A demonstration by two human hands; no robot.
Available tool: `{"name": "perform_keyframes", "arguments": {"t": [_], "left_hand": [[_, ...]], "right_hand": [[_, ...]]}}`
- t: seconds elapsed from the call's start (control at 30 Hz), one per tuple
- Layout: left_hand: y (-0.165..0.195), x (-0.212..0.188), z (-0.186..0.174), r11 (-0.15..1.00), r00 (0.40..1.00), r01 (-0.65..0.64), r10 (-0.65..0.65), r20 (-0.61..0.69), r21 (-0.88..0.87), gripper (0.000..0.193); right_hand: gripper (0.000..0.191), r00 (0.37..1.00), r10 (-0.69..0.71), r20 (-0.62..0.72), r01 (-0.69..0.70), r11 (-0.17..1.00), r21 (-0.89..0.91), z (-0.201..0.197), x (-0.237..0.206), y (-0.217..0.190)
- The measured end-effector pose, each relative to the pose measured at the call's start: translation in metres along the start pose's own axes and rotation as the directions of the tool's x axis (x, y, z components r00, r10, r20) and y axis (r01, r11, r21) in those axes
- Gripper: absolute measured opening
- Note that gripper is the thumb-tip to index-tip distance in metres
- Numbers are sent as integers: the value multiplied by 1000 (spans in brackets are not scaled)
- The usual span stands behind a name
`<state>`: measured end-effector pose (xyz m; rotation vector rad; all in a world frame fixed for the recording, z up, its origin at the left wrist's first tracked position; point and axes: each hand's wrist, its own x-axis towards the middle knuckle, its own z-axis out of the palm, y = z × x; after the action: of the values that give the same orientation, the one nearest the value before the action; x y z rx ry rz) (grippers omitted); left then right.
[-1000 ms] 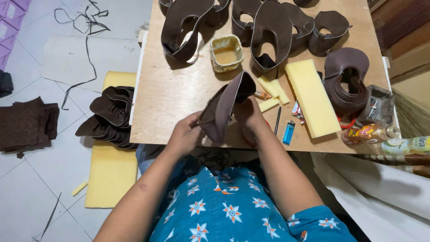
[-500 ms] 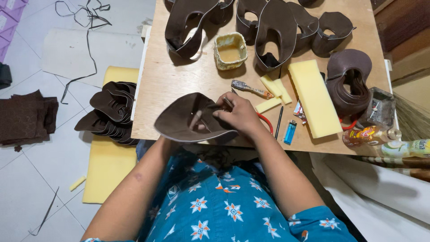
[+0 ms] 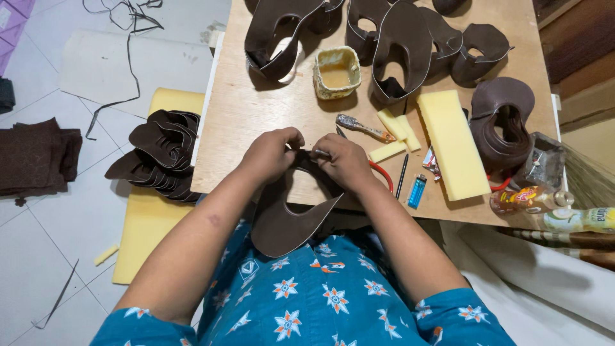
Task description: The person inserts a yellow foam insert into a brown shoe insole, applies adhesive with a brush, and uses a metal tool to press and trim the foam. The person then uses scissors to trim excess foam from the insole.
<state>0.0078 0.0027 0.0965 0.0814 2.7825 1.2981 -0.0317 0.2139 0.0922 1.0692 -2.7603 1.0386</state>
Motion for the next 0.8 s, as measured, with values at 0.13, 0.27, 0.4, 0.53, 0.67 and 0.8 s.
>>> {"name": "perform_keyframes", "arguments": {"t": [0.13,0.27,0.4,0.53,0.67,0.8], "left_hand": [[6,-3,3,970,974,-111,149,-169,215,18],[20,-13,17,882,950,-116,233,-209,457,12],[31,-14,30,949,973,224,-206,-101,223,31],[27,-9,31,957,965,263,-260,-40,120,38],[13,-7,39,920,926,334,-361,-110,-207,33],[-4,0,53,811,903,252,-394,-173,-528,26]], "right_hand": [[20,995,-78,55,80,996,-32,-3,-5,0],[15,1000,6,-23,-6,1000,-5,5,-9,3],[18,986,46,-158,-41,999,33,17,-15,2],[28,974,181,-135,-175,983,60,23,-19,-7],[34,955,281,-96,-270,956,116,23,-20,-16],[42,908,419,24,-414,882,224,19,-20,-22]]}}
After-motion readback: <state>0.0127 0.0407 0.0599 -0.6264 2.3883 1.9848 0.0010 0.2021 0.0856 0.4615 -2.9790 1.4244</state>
